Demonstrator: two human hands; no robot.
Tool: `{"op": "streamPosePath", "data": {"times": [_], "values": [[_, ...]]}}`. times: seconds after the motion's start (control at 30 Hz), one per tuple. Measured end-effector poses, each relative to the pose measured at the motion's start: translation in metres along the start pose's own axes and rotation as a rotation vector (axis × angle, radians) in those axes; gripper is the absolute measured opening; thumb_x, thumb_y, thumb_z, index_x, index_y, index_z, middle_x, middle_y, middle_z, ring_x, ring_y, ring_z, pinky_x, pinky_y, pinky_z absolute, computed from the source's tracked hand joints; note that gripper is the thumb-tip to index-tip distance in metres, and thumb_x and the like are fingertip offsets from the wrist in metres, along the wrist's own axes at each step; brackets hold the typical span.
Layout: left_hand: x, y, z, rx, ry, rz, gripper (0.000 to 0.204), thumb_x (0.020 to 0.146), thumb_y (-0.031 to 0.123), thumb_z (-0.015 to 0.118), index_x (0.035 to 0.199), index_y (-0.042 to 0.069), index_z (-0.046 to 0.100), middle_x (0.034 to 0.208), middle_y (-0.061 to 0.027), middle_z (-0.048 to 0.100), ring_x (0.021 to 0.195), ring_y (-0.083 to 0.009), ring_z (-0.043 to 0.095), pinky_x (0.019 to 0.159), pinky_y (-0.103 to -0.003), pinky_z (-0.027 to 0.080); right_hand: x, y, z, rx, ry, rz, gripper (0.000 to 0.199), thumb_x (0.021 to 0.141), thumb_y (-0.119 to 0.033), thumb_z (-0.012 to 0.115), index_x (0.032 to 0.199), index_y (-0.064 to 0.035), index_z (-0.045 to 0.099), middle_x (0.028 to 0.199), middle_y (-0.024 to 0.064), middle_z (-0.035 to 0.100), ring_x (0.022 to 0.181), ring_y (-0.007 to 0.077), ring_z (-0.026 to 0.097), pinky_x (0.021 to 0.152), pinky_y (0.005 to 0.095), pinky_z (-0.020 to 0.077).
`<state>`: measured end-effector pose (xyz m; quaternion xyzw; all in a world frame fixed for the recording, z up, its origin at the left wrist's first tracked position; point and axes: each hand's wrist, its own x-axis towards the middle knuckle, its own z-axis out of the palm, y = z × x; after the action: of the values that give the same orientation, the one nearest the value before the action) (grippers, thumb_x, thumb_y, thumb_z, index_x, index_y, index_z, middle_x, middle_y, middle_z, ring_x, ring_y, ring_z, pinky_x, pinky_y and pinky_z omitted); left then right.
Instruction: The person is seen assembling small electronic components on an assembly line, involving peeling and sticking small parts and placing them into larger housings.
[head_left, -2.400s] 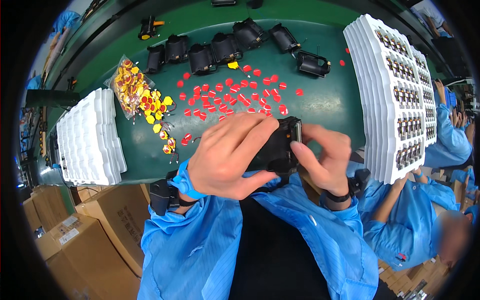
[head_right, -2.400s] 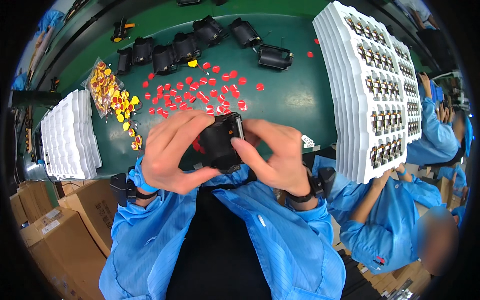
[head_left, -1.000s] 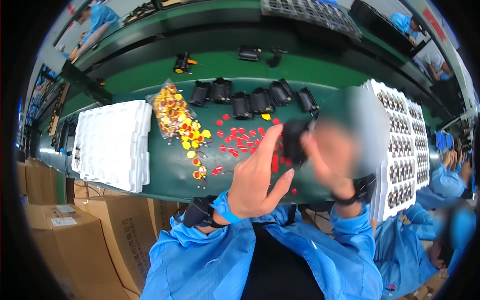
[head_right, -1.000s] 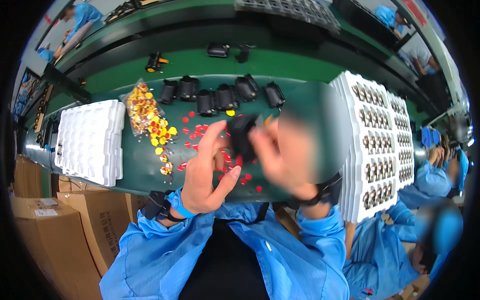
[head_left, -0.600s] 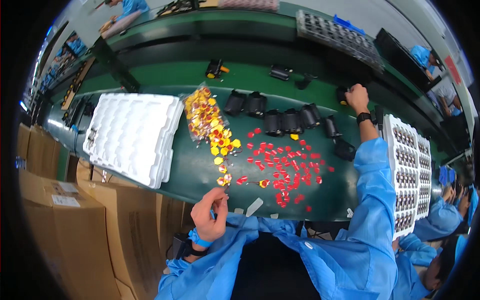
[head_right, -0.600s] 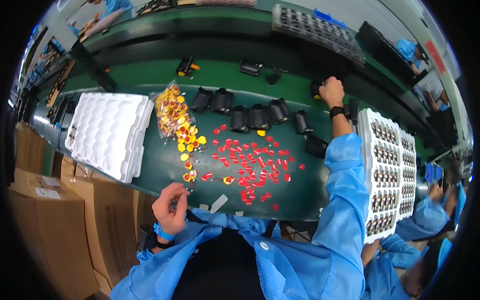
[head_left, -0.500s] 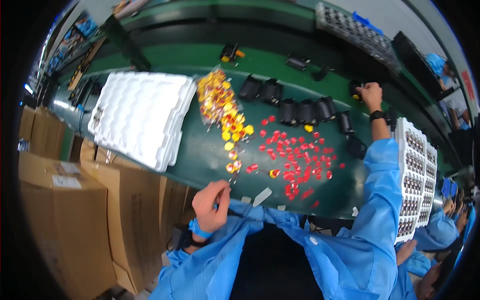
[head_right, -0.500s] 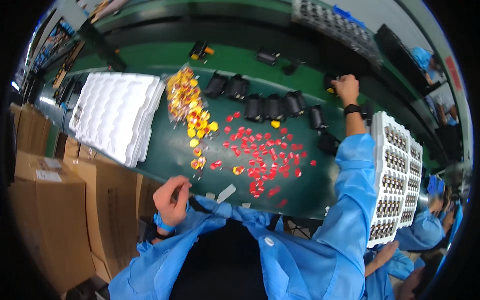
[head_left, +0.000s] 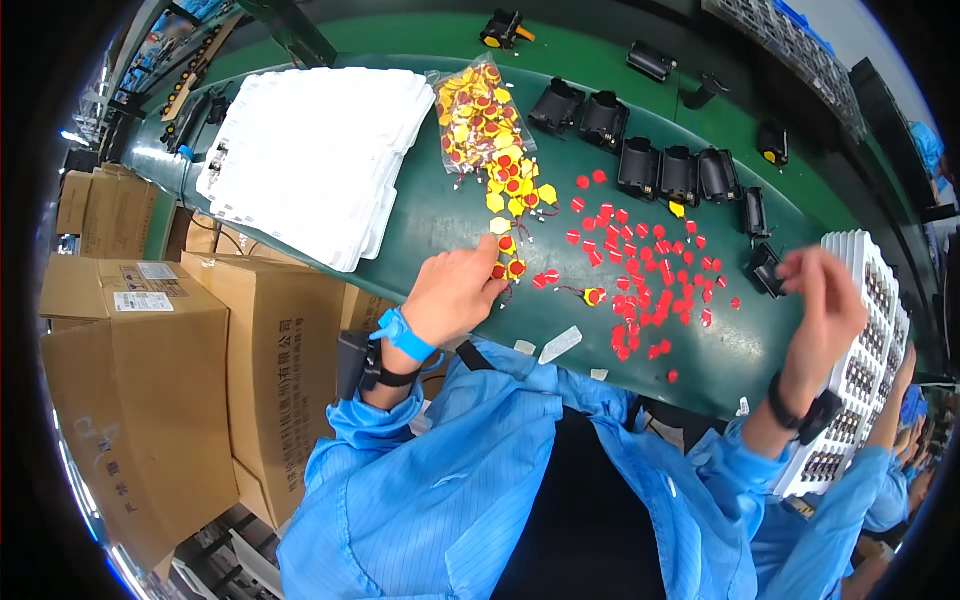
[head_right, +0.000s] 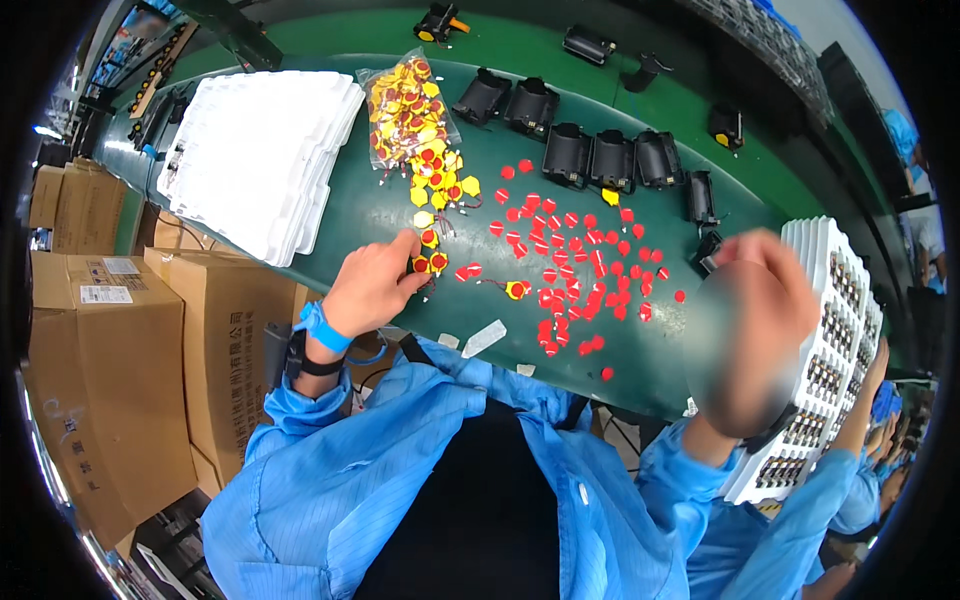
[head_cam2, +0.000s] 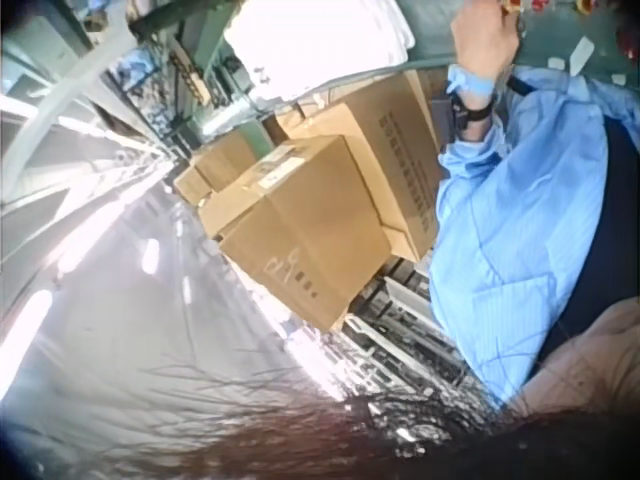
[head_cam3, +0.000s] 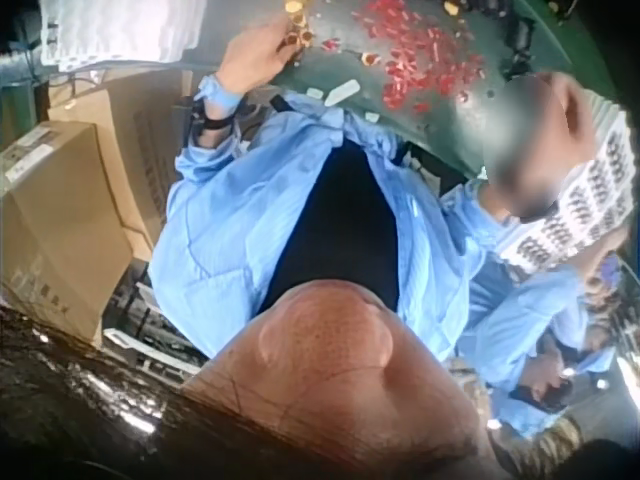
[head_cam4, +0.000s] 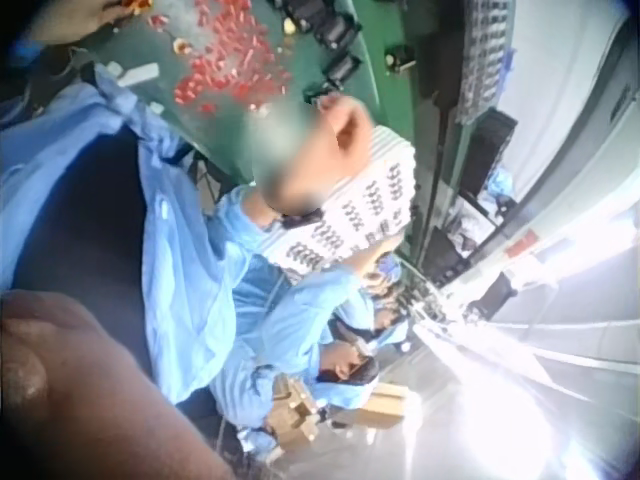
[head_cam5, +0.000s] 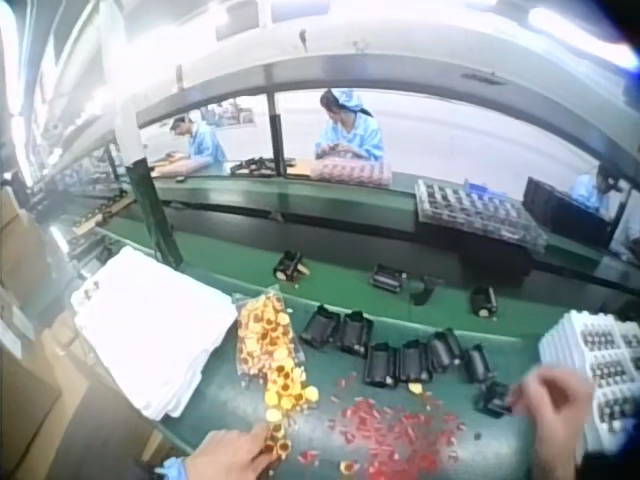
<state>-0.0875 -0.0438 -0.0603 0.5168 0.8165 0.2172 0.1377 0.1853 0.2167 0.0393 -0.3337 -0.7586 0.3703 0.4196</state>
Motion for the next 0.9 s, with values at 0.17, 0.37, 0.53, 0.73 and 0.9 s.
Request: {"op": "streamPosePath", "data": {"times": [0.17,0.37,0.53,0.73,0.9], "values": [[0.01,-0.002,-0.017,-0.155,-0.152,-0.077,0.023,0.082,0.009,0.075,0.087,0.005,0.053,0.056,-0.0115,0.052,0.052,-0.0285,0.053,0.051,-0.04,0.037,-0.066,-0.002,0.023,0.072,-0.187,0.008,0.005,0.086,0.006,0.063,0.089,0.0071,0.067,0.08,0.0127,0.071,0.071,0.0168,0.067,0.067,0.0268,0.0524],[0.005,0.016,-0.025,-0.379,0.364,-0.108,0.012,0.088,0.005,0.067,0.086,0.0,0.056,0.059,-0.0113,0.054,0.049,-0.022,0.053,0.048,-0.034,0.039,-0.096,-0.007,0.062,0.12,-0.315,-0.144,0.007,0.078,0.008,0.069,0.084,0.005,0.068,0.074,0.0141,0.069,0.066,0.0246,0.069,0.062,0.0306,0.0525],[0.02,0.025,-0.026,-0.454,0.338,-0.136,0.008,0.096,0.009,0.063,0.094,0.001,0.062,0.063,-0.0018,0.059,0.052,-0.0054,0.05,0.046,-0.022,0.035,-0.088,-0.013,0.085,0.172,-0.388,-0.273,0.01,0.078,0.006,0.071,0.087,0.0041,0.067,0.072,0.0136,0.066,0.061,0.0252,0.065,0.056,0.0317,0.0498],[0.029,0.037,-0.031,-0.934,0.174,-0.183,0.017,0.099,0.014,0.057,0.093,0.0,0.062,0.061,-0.0067,0.061,0.047,-0.0104,0.051,0.044,-0.024,0.035,-0.085,-0.015,0.1,0.162,-0.43,-0.237,0.016,0.083,0.003,0.071,0.098,0.0037,0.067,0.075,0.0129,0.065,0.058,0.0222,0.062,0.054,0.0306,0.048],[0.025,0.055,-0.038,-1.262,-0.006,-0.101,0.02,0.101,0.016,0.052,0.099,-0.001,0.061,0.062,-0.0113,0.06,0.046,-0.014,0.053,0.042,-0.023,0.039,-0.065,-0.019,0.137,0.314,-0.416,-0.066,0.031,0.088,-0.001,0.068,0.118,0.0046,0.062,0.087,0.0145,0.068,0.066,0.0209,0.066,0.061,0.0307,0.0536]]}}
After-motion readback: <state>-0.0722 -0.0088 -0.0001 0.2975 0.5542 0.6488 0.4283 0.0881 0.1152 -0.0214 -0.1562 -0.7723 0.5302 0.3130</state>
